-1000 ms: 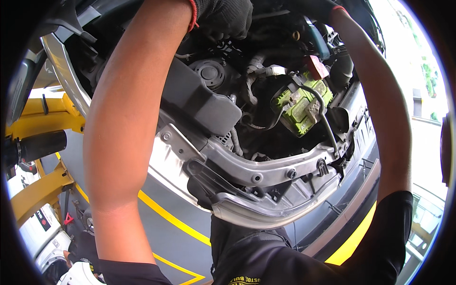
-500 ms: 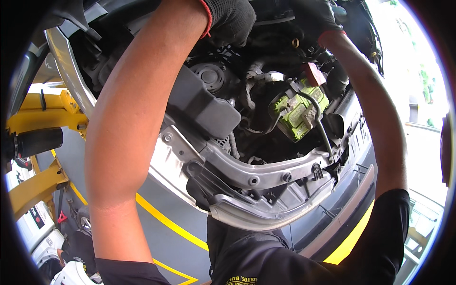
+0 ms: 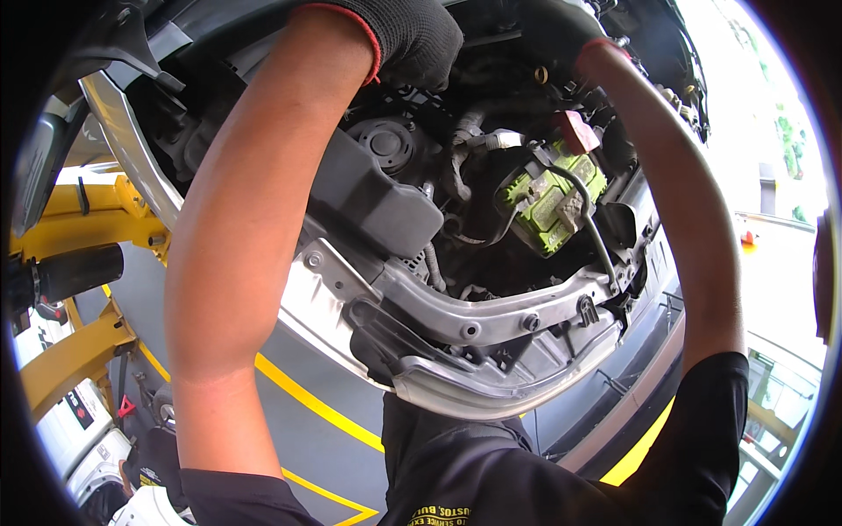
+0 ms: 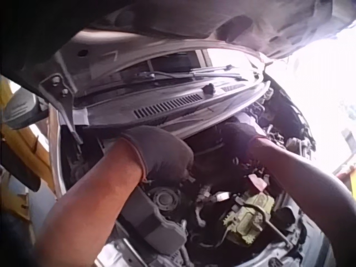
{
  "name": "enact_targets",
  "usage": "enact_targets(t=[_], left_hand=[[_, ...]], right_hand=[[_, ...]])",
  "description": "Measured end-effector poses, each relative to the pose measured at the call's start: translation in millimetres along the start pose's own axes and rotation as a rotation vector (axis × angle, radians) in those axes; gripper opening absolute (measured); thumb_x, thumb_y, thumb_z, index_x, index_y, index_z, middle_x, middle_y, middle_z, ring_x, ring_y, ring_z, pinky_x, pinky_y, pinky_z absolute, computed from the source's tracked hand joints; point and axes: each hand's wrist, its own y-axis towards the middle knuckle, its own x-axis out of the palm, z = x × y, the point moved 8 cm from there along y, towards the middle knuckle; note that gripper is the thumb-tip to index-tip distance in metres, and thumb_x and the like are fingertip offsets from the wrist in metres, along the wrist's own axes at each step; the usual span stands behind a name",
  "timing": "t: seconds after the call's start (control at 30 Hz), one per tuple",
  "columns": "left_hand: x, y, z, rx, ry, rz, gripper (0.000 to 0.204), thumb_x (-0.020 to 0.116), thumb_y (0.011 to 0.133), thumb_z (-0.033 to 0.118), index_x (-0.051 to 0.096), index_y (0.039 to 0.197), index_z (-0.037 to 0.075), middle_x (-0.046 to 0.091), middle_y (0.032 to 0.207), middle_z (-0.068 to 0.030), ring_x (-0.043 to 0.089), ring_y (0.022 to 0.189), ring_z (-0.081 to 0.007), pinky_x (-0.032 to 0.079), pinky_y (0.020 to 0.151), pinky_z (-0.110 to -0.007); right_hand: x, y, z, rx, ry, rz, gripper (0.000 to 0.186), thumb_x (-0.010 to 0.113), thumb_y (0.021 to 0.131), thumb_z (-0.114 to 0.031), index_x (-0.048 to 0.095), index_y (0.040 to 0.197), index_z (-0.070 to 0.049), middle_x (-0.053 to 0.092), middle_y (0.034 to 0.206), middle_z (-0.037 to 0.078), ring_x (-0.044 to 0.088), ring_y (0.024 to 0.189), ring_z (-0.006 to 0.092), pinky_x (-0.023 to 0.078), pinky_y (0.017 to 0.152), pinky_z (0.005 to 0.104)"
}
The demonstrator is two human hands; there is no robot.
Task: The person works under the hood of a car, using a ratchet and screwdriver to loosen and tighten bolts on engine components. They place a protective cover over the front of the engine bay and continue adjusting parts within the engine compartment.
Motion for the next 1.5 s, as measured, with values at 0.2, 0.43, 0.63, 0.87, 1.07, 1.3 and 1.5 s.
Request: enact_targets(t=[0.2, 0.43, 0.63, 0.87, 1.07, 1.3, 1.5], left_hand=[[-1, 3, 5, 0.010, 0.014, 0.004, 0.042, 0.065, 0.107, 0.025, 0.073, 0.147, 0.013, 0.078, 0.136, -0.0186, 0.075, 0.126, -0.0371, 0.058, 0.112, -0.048], [-3, 3, 4, 0.004, 0.031, 0.016, 0.041, 0.065, 0.107, 0.025, 0.074, 0.145, 0.013, 0.079, 0.135, -0.0188, 0.076, 0.125, -0.0373, 0.059, 0.111, -0.048], [4, 14, 7, 0.020, 0.045, 0.028, 0.041, 0.065, 0.106, 0.025, 0.075, 0.144, 0.013, 0.079, 0.134, -0.0190, 0.076, 0.124, -0.0375, 0.059, 0.110, -0.048], [5, 15, 13, -0.003, 0.064, 0.024, 0.041, 0.065, 0.106, 0.024, 0.075, 0.143, 0.013, 0.079, 0.133, -0.0192, 0.077, 0.122, -0.0377, 0.059, 0.110, -0.048], [6, -1, 3, -0.066, 0.064, 0.011, 0.040, 0.065, 0.105, 0.024, 0.076, 0.142, 0.013, 0.080, 0.133, -0.0193, 0.077, 0.122, -0.0378, 0.060, 0.109, -0.048], [7, 12, 10, -0.023, 0.061, 0.027, 0.040, 0.065, 0.105, 0.024, 0.077, 0.141, 0.012, 0.080, 0.132, -0.0195, 0.078, 0.120, -0.0380, 0.060, 0.108, -0.049], [0, -9, 4, -0.072, 0.076, 0.029, 0.039, 0.065, 0.104, 0.023, 0.078, 0.140, 0.012, 0.080, 0.131, -0.0197, 0.078, 0.119, -0.0382, 0.061, 0.107, -0.049]], right_hand=[[7, 9, -7, 0.140, -0.532, -0.090, 0.025, 0.076, 0.095, -0.015, 0.086, 0.118, -0.015, 0.084, 0.113, 0.008, 0.079, 0.104, 0.0229, 0.062, 0.085, 0.0423], [-8, 2, 2, 0.005, -0.198, -0.019, 0.021, 0.071, 0.100, -0.015, 0.085, 0.115, -0.012, 0.082, 0.109, 0.008, 0.077, 0.100, 0.0235, 0.061, 0.081, 0.0414], [-7, -10, 12, 0.063, -0.430, -0.014, 0.020, 0.066, 0.104, -0.013, 0.083, 0.113, -0.011, 0.080, 0.106, 0.009, 0.076, 0.096, 0.0248, 0.060, 0.079, 0.0405], [-24, -13, 7, 0.035, -0.120, 0.035, 0.029, 0.076, 0.094, -0.018, 0.084, 0.120, -0.007, 0.083, 0.115, 0.013, 0.080, 0.108, 0.0303, 0.064, 0.086, 0.0415], [-23, 0, -16, 0.009, -0.140, 0.048, 0.029, 0.078, 0.092, -0.018, 0.085, 0.118, -0.008, 0.083, 0.115, 0.015, 0.080, 0.107, 0.0309, 0.065, 0.087, 0.0417], [-17, -9, 0, 0.004, -0.149, 0.071, 0.028, 0.076, 0.093, -0.016, 0.085, 0.118, -0.007, 0.083, 0.114, 0.015, 0.080, 0.105, 0.0309, 0.064, 0.087, 0.0419], [-25, -3, -16, -0.038, -0.114, 0.103, 0.028, 0.075, 0.093, -0.015, 0.085, 0.118, -0.007, 0.083, 0.114, 0.016, 0.080, 0.104, 0.0309, 0.064, 0.086, 0.0420]])
